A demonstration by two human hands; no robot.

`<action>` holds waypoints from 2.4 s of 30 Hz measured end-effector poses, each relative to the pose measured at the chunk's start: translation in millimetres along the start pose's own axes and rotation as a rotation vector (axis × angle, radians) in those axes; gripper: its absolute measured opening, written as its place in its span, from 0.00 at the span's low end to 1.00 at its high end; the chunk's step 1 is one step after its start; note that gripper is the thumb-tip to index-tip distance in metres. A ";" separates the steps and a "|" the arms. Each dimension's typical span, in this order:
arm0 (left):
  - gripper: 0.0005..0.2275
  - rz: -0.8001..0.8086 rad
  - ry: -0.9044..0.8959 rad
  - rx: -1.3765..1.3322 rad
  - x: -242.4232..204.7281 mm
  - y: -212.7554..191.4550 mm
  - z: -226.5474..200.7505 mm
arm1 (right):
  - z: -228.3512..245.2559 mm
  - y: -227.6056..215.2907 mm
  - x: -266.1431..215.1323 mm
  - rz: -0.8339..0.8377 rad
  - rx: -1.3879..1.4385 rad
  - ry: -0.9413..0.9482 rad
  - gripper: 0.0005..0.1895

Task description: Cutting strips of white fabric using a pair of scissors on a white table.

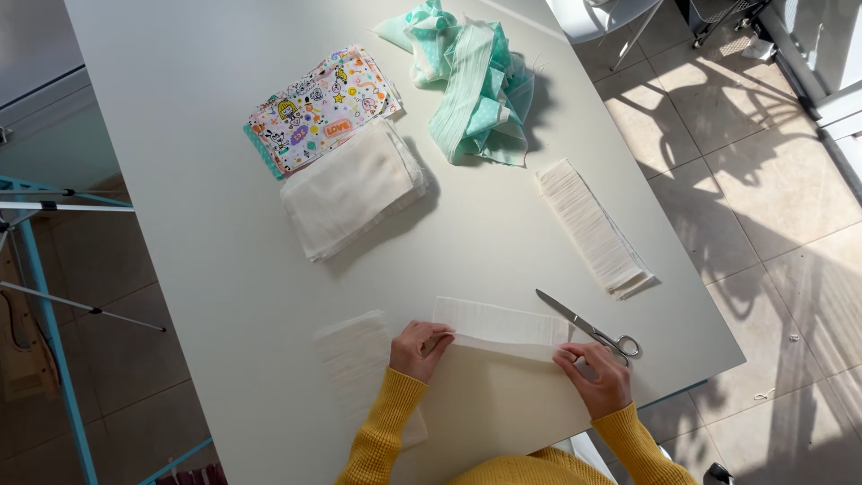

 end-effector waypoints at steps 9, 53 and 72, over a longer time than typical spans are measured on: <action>0.09 -0.032 -0.294 0.028 36.1 -7.2 2.3 | 0.6 -3.5 37.9 0.032 -0.307 0.010 0.09; 0.14 0.358 0.462 0.620 23.1 53.4 -30.2 | -34.4 -42.6 25.8 0.406 -0.982 0.279 0.15; 0.15 0.288 0.308 0.535 21.3 4.6 -52.9 | -55.0 -16.4 -120.2 0.468 0.728 0.736 0.12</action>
Point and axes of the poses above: each hand's wrist, its own x-axis towards the middle knuckle, its own y-axis out of the palm, z = x × y, the point moved 3 cm from there along x, towards the middle knuckle, and after that the axes turned 13 degrees about z, right-handed, at the moved point
